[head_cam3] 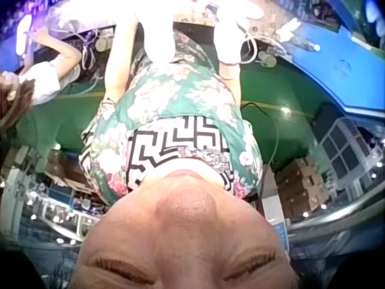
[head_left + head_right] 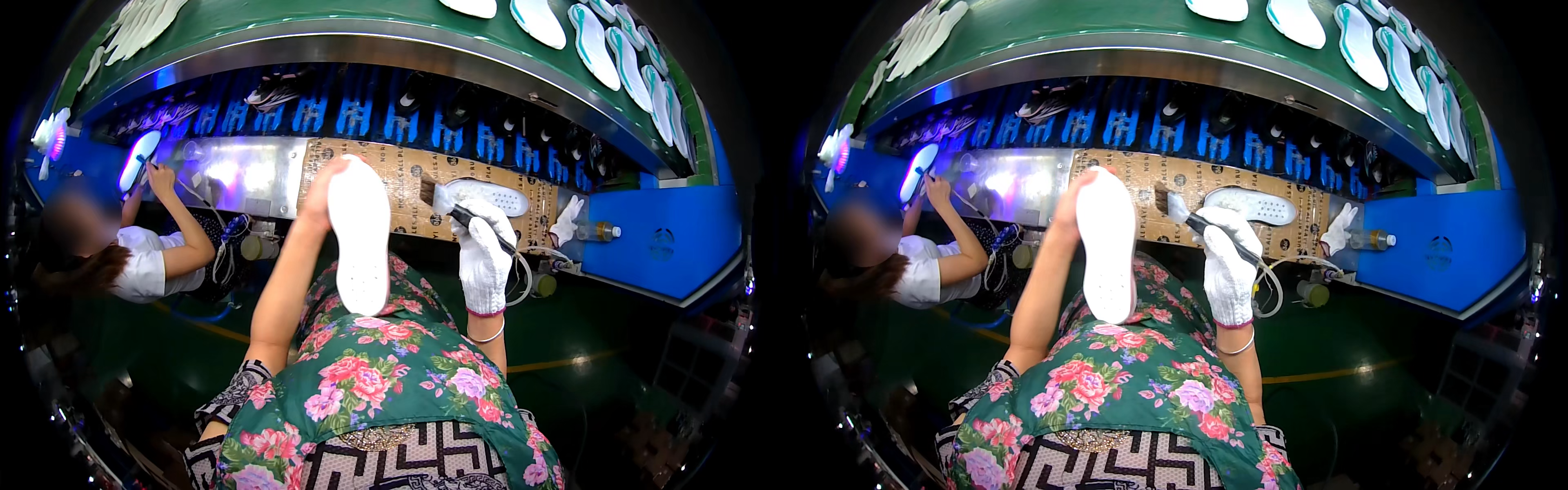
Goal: The person applies adhesive to the inside of white shoe soles using a brush tool, then places each sole onto a conveyor belt.
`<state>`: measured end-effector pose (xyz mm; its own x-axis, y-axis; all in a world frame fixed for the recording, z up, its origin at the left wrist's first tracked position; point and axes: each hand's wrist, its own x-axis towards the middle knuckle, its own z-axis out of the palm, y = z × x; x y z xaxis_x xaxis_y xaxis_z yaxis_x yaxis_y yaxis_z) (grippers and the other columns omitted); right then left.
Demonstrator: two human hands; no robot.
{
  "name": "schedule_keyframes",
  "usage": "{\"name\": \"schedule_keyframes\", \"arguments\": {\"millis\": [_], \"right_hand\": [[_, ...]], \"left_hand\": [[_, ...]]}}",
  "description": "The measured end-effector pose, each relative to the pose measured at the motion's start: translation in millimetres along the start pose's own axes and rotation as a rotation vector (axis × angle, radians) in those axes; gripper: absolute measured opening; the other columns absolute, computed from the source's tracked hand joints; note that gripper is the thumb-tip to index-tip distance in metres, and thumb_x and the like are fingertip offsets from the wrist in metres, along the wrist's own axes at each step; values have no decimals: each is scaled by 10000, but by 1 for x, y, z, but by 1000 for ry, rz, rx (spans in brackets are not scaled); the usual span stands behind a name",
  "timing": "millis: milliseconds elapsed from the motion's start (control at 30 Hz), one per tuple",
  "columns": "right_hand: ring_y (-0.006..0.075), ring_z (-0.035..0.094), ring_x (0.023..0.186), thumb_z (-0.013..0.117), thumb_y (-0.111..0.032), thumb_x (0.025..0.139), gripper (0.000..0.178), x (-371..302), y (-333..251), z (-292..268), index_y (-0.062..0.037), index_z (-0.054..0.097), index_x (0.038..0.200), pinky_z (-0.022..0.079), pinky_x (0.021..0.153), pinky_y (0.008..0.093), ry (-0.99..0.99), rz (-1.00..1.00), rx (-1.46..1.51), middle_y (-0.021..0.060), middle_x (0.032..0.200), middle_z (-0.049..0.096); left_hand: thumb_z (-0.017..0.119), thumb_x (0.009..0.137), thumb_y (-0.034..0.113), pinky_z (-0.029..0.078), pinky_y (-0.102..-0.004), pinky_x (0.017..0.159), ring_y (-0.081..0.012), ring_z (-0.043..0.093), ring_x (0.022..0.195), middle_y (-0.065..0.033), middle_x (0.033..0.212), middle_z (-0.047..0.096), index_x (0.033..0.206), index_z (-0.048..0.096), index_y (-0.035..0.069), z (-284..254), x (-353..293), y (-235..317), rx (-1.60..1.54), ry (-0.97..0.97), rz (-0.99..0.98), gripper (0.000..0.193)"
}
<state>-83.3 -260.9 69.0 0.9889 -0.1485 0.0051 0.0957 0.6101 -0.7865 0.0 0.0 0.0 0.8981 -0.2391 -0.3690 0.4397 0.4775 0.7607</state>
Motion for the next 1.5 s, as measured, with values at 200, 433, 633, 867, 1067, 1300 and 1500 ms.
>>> {"name": "schedule_keyframes", "arguments": {"millis": [200, 433, 633, 867, 1067, 1300, 1500], "right_hand": [[167, 656, 959, 661, 20, 865, 188, -4, -5, 13, 27, 692, 1050, 518, 819, 265, -26, 153, -141, 109, 1069, 698], [160, 665, 996, 699, 44, 859, 278, 7, -7, 45, 35, 680, 1136, 530, 882, 282, -135, 101, -409, 99, 1091, 704], [124, 668, 868, 744, 18, 839, 259, 35, -9, 46, 37, 694, 1092, 550, 762, 261, -268, -52, -603, 77, 1002, 712], [117, 660, 837, 749, 7, 828, 224, 47, -4, 53, 33, 706, 1047, 530, 727, 246, -230, -202, -652, 87, 964, 709], [114, 668, 841, 746, 13, 838, 253, 45, -6, 57, 43, 689, 1083, 536, 719, 247, -209, -214, -678, 88, 991, 711], [158, 685, 917, 711, 46, 845, 199, 42, -4, 59, 54, 706, 1043, 544, 833, 282, -114, -102, -692, 126, 1022, 727], [146, 681, 894, 731, 29, 835, 230, 49, 1, 64, 49, 714, 1063, 542, 816, 277, -134, -148, -708, 106, 989, 732]], "left_hand": [[323, 1036, 451, 543, -466, 950, -345, 658, 1095, -214, 1242, 633, 1403, 450, -17, 32, -40, -48, -322, -196, -228, 607], [215, 935, 769, 389, -593, 1087, -529, 526, 1221, -286, 1323, 556, 1482, 363, -6, 23, -69, -54, -681, -416, -340, 960], [215, 910, 813, 427, -543, 1079, -390, 568, 1233, -200, 1334, 571, 1489, 362, 11, 55, -51, -34, -638, -318, -243, 1000], [187, 898, 831, 461, -498, 1060, -351, 610, 1182, -189, 1371, 556, 1489, 361, 9, 68, -47, -21, -631, -300, -226, 1027], [150, 886, 843, 472, -514, 1041, -404, 604, 1175, -232, 1320, 580, 1479, 368, -9, 70, -39, -15, -870, -383, -308, 1060], [156, 890, 839, 466, -519, 1048, -382, 602, 1186, -244, 1326, 573, 1480, 369, -8, 68, -42, -26, -673, -431, -264, 1053], [147, 871, 860, 457, -522, 1060, -397, 576, 1224, -231, 1410, 519, 1516, 320, -1, 68, -42, -25, -698, -394, -272, 1090]]}}
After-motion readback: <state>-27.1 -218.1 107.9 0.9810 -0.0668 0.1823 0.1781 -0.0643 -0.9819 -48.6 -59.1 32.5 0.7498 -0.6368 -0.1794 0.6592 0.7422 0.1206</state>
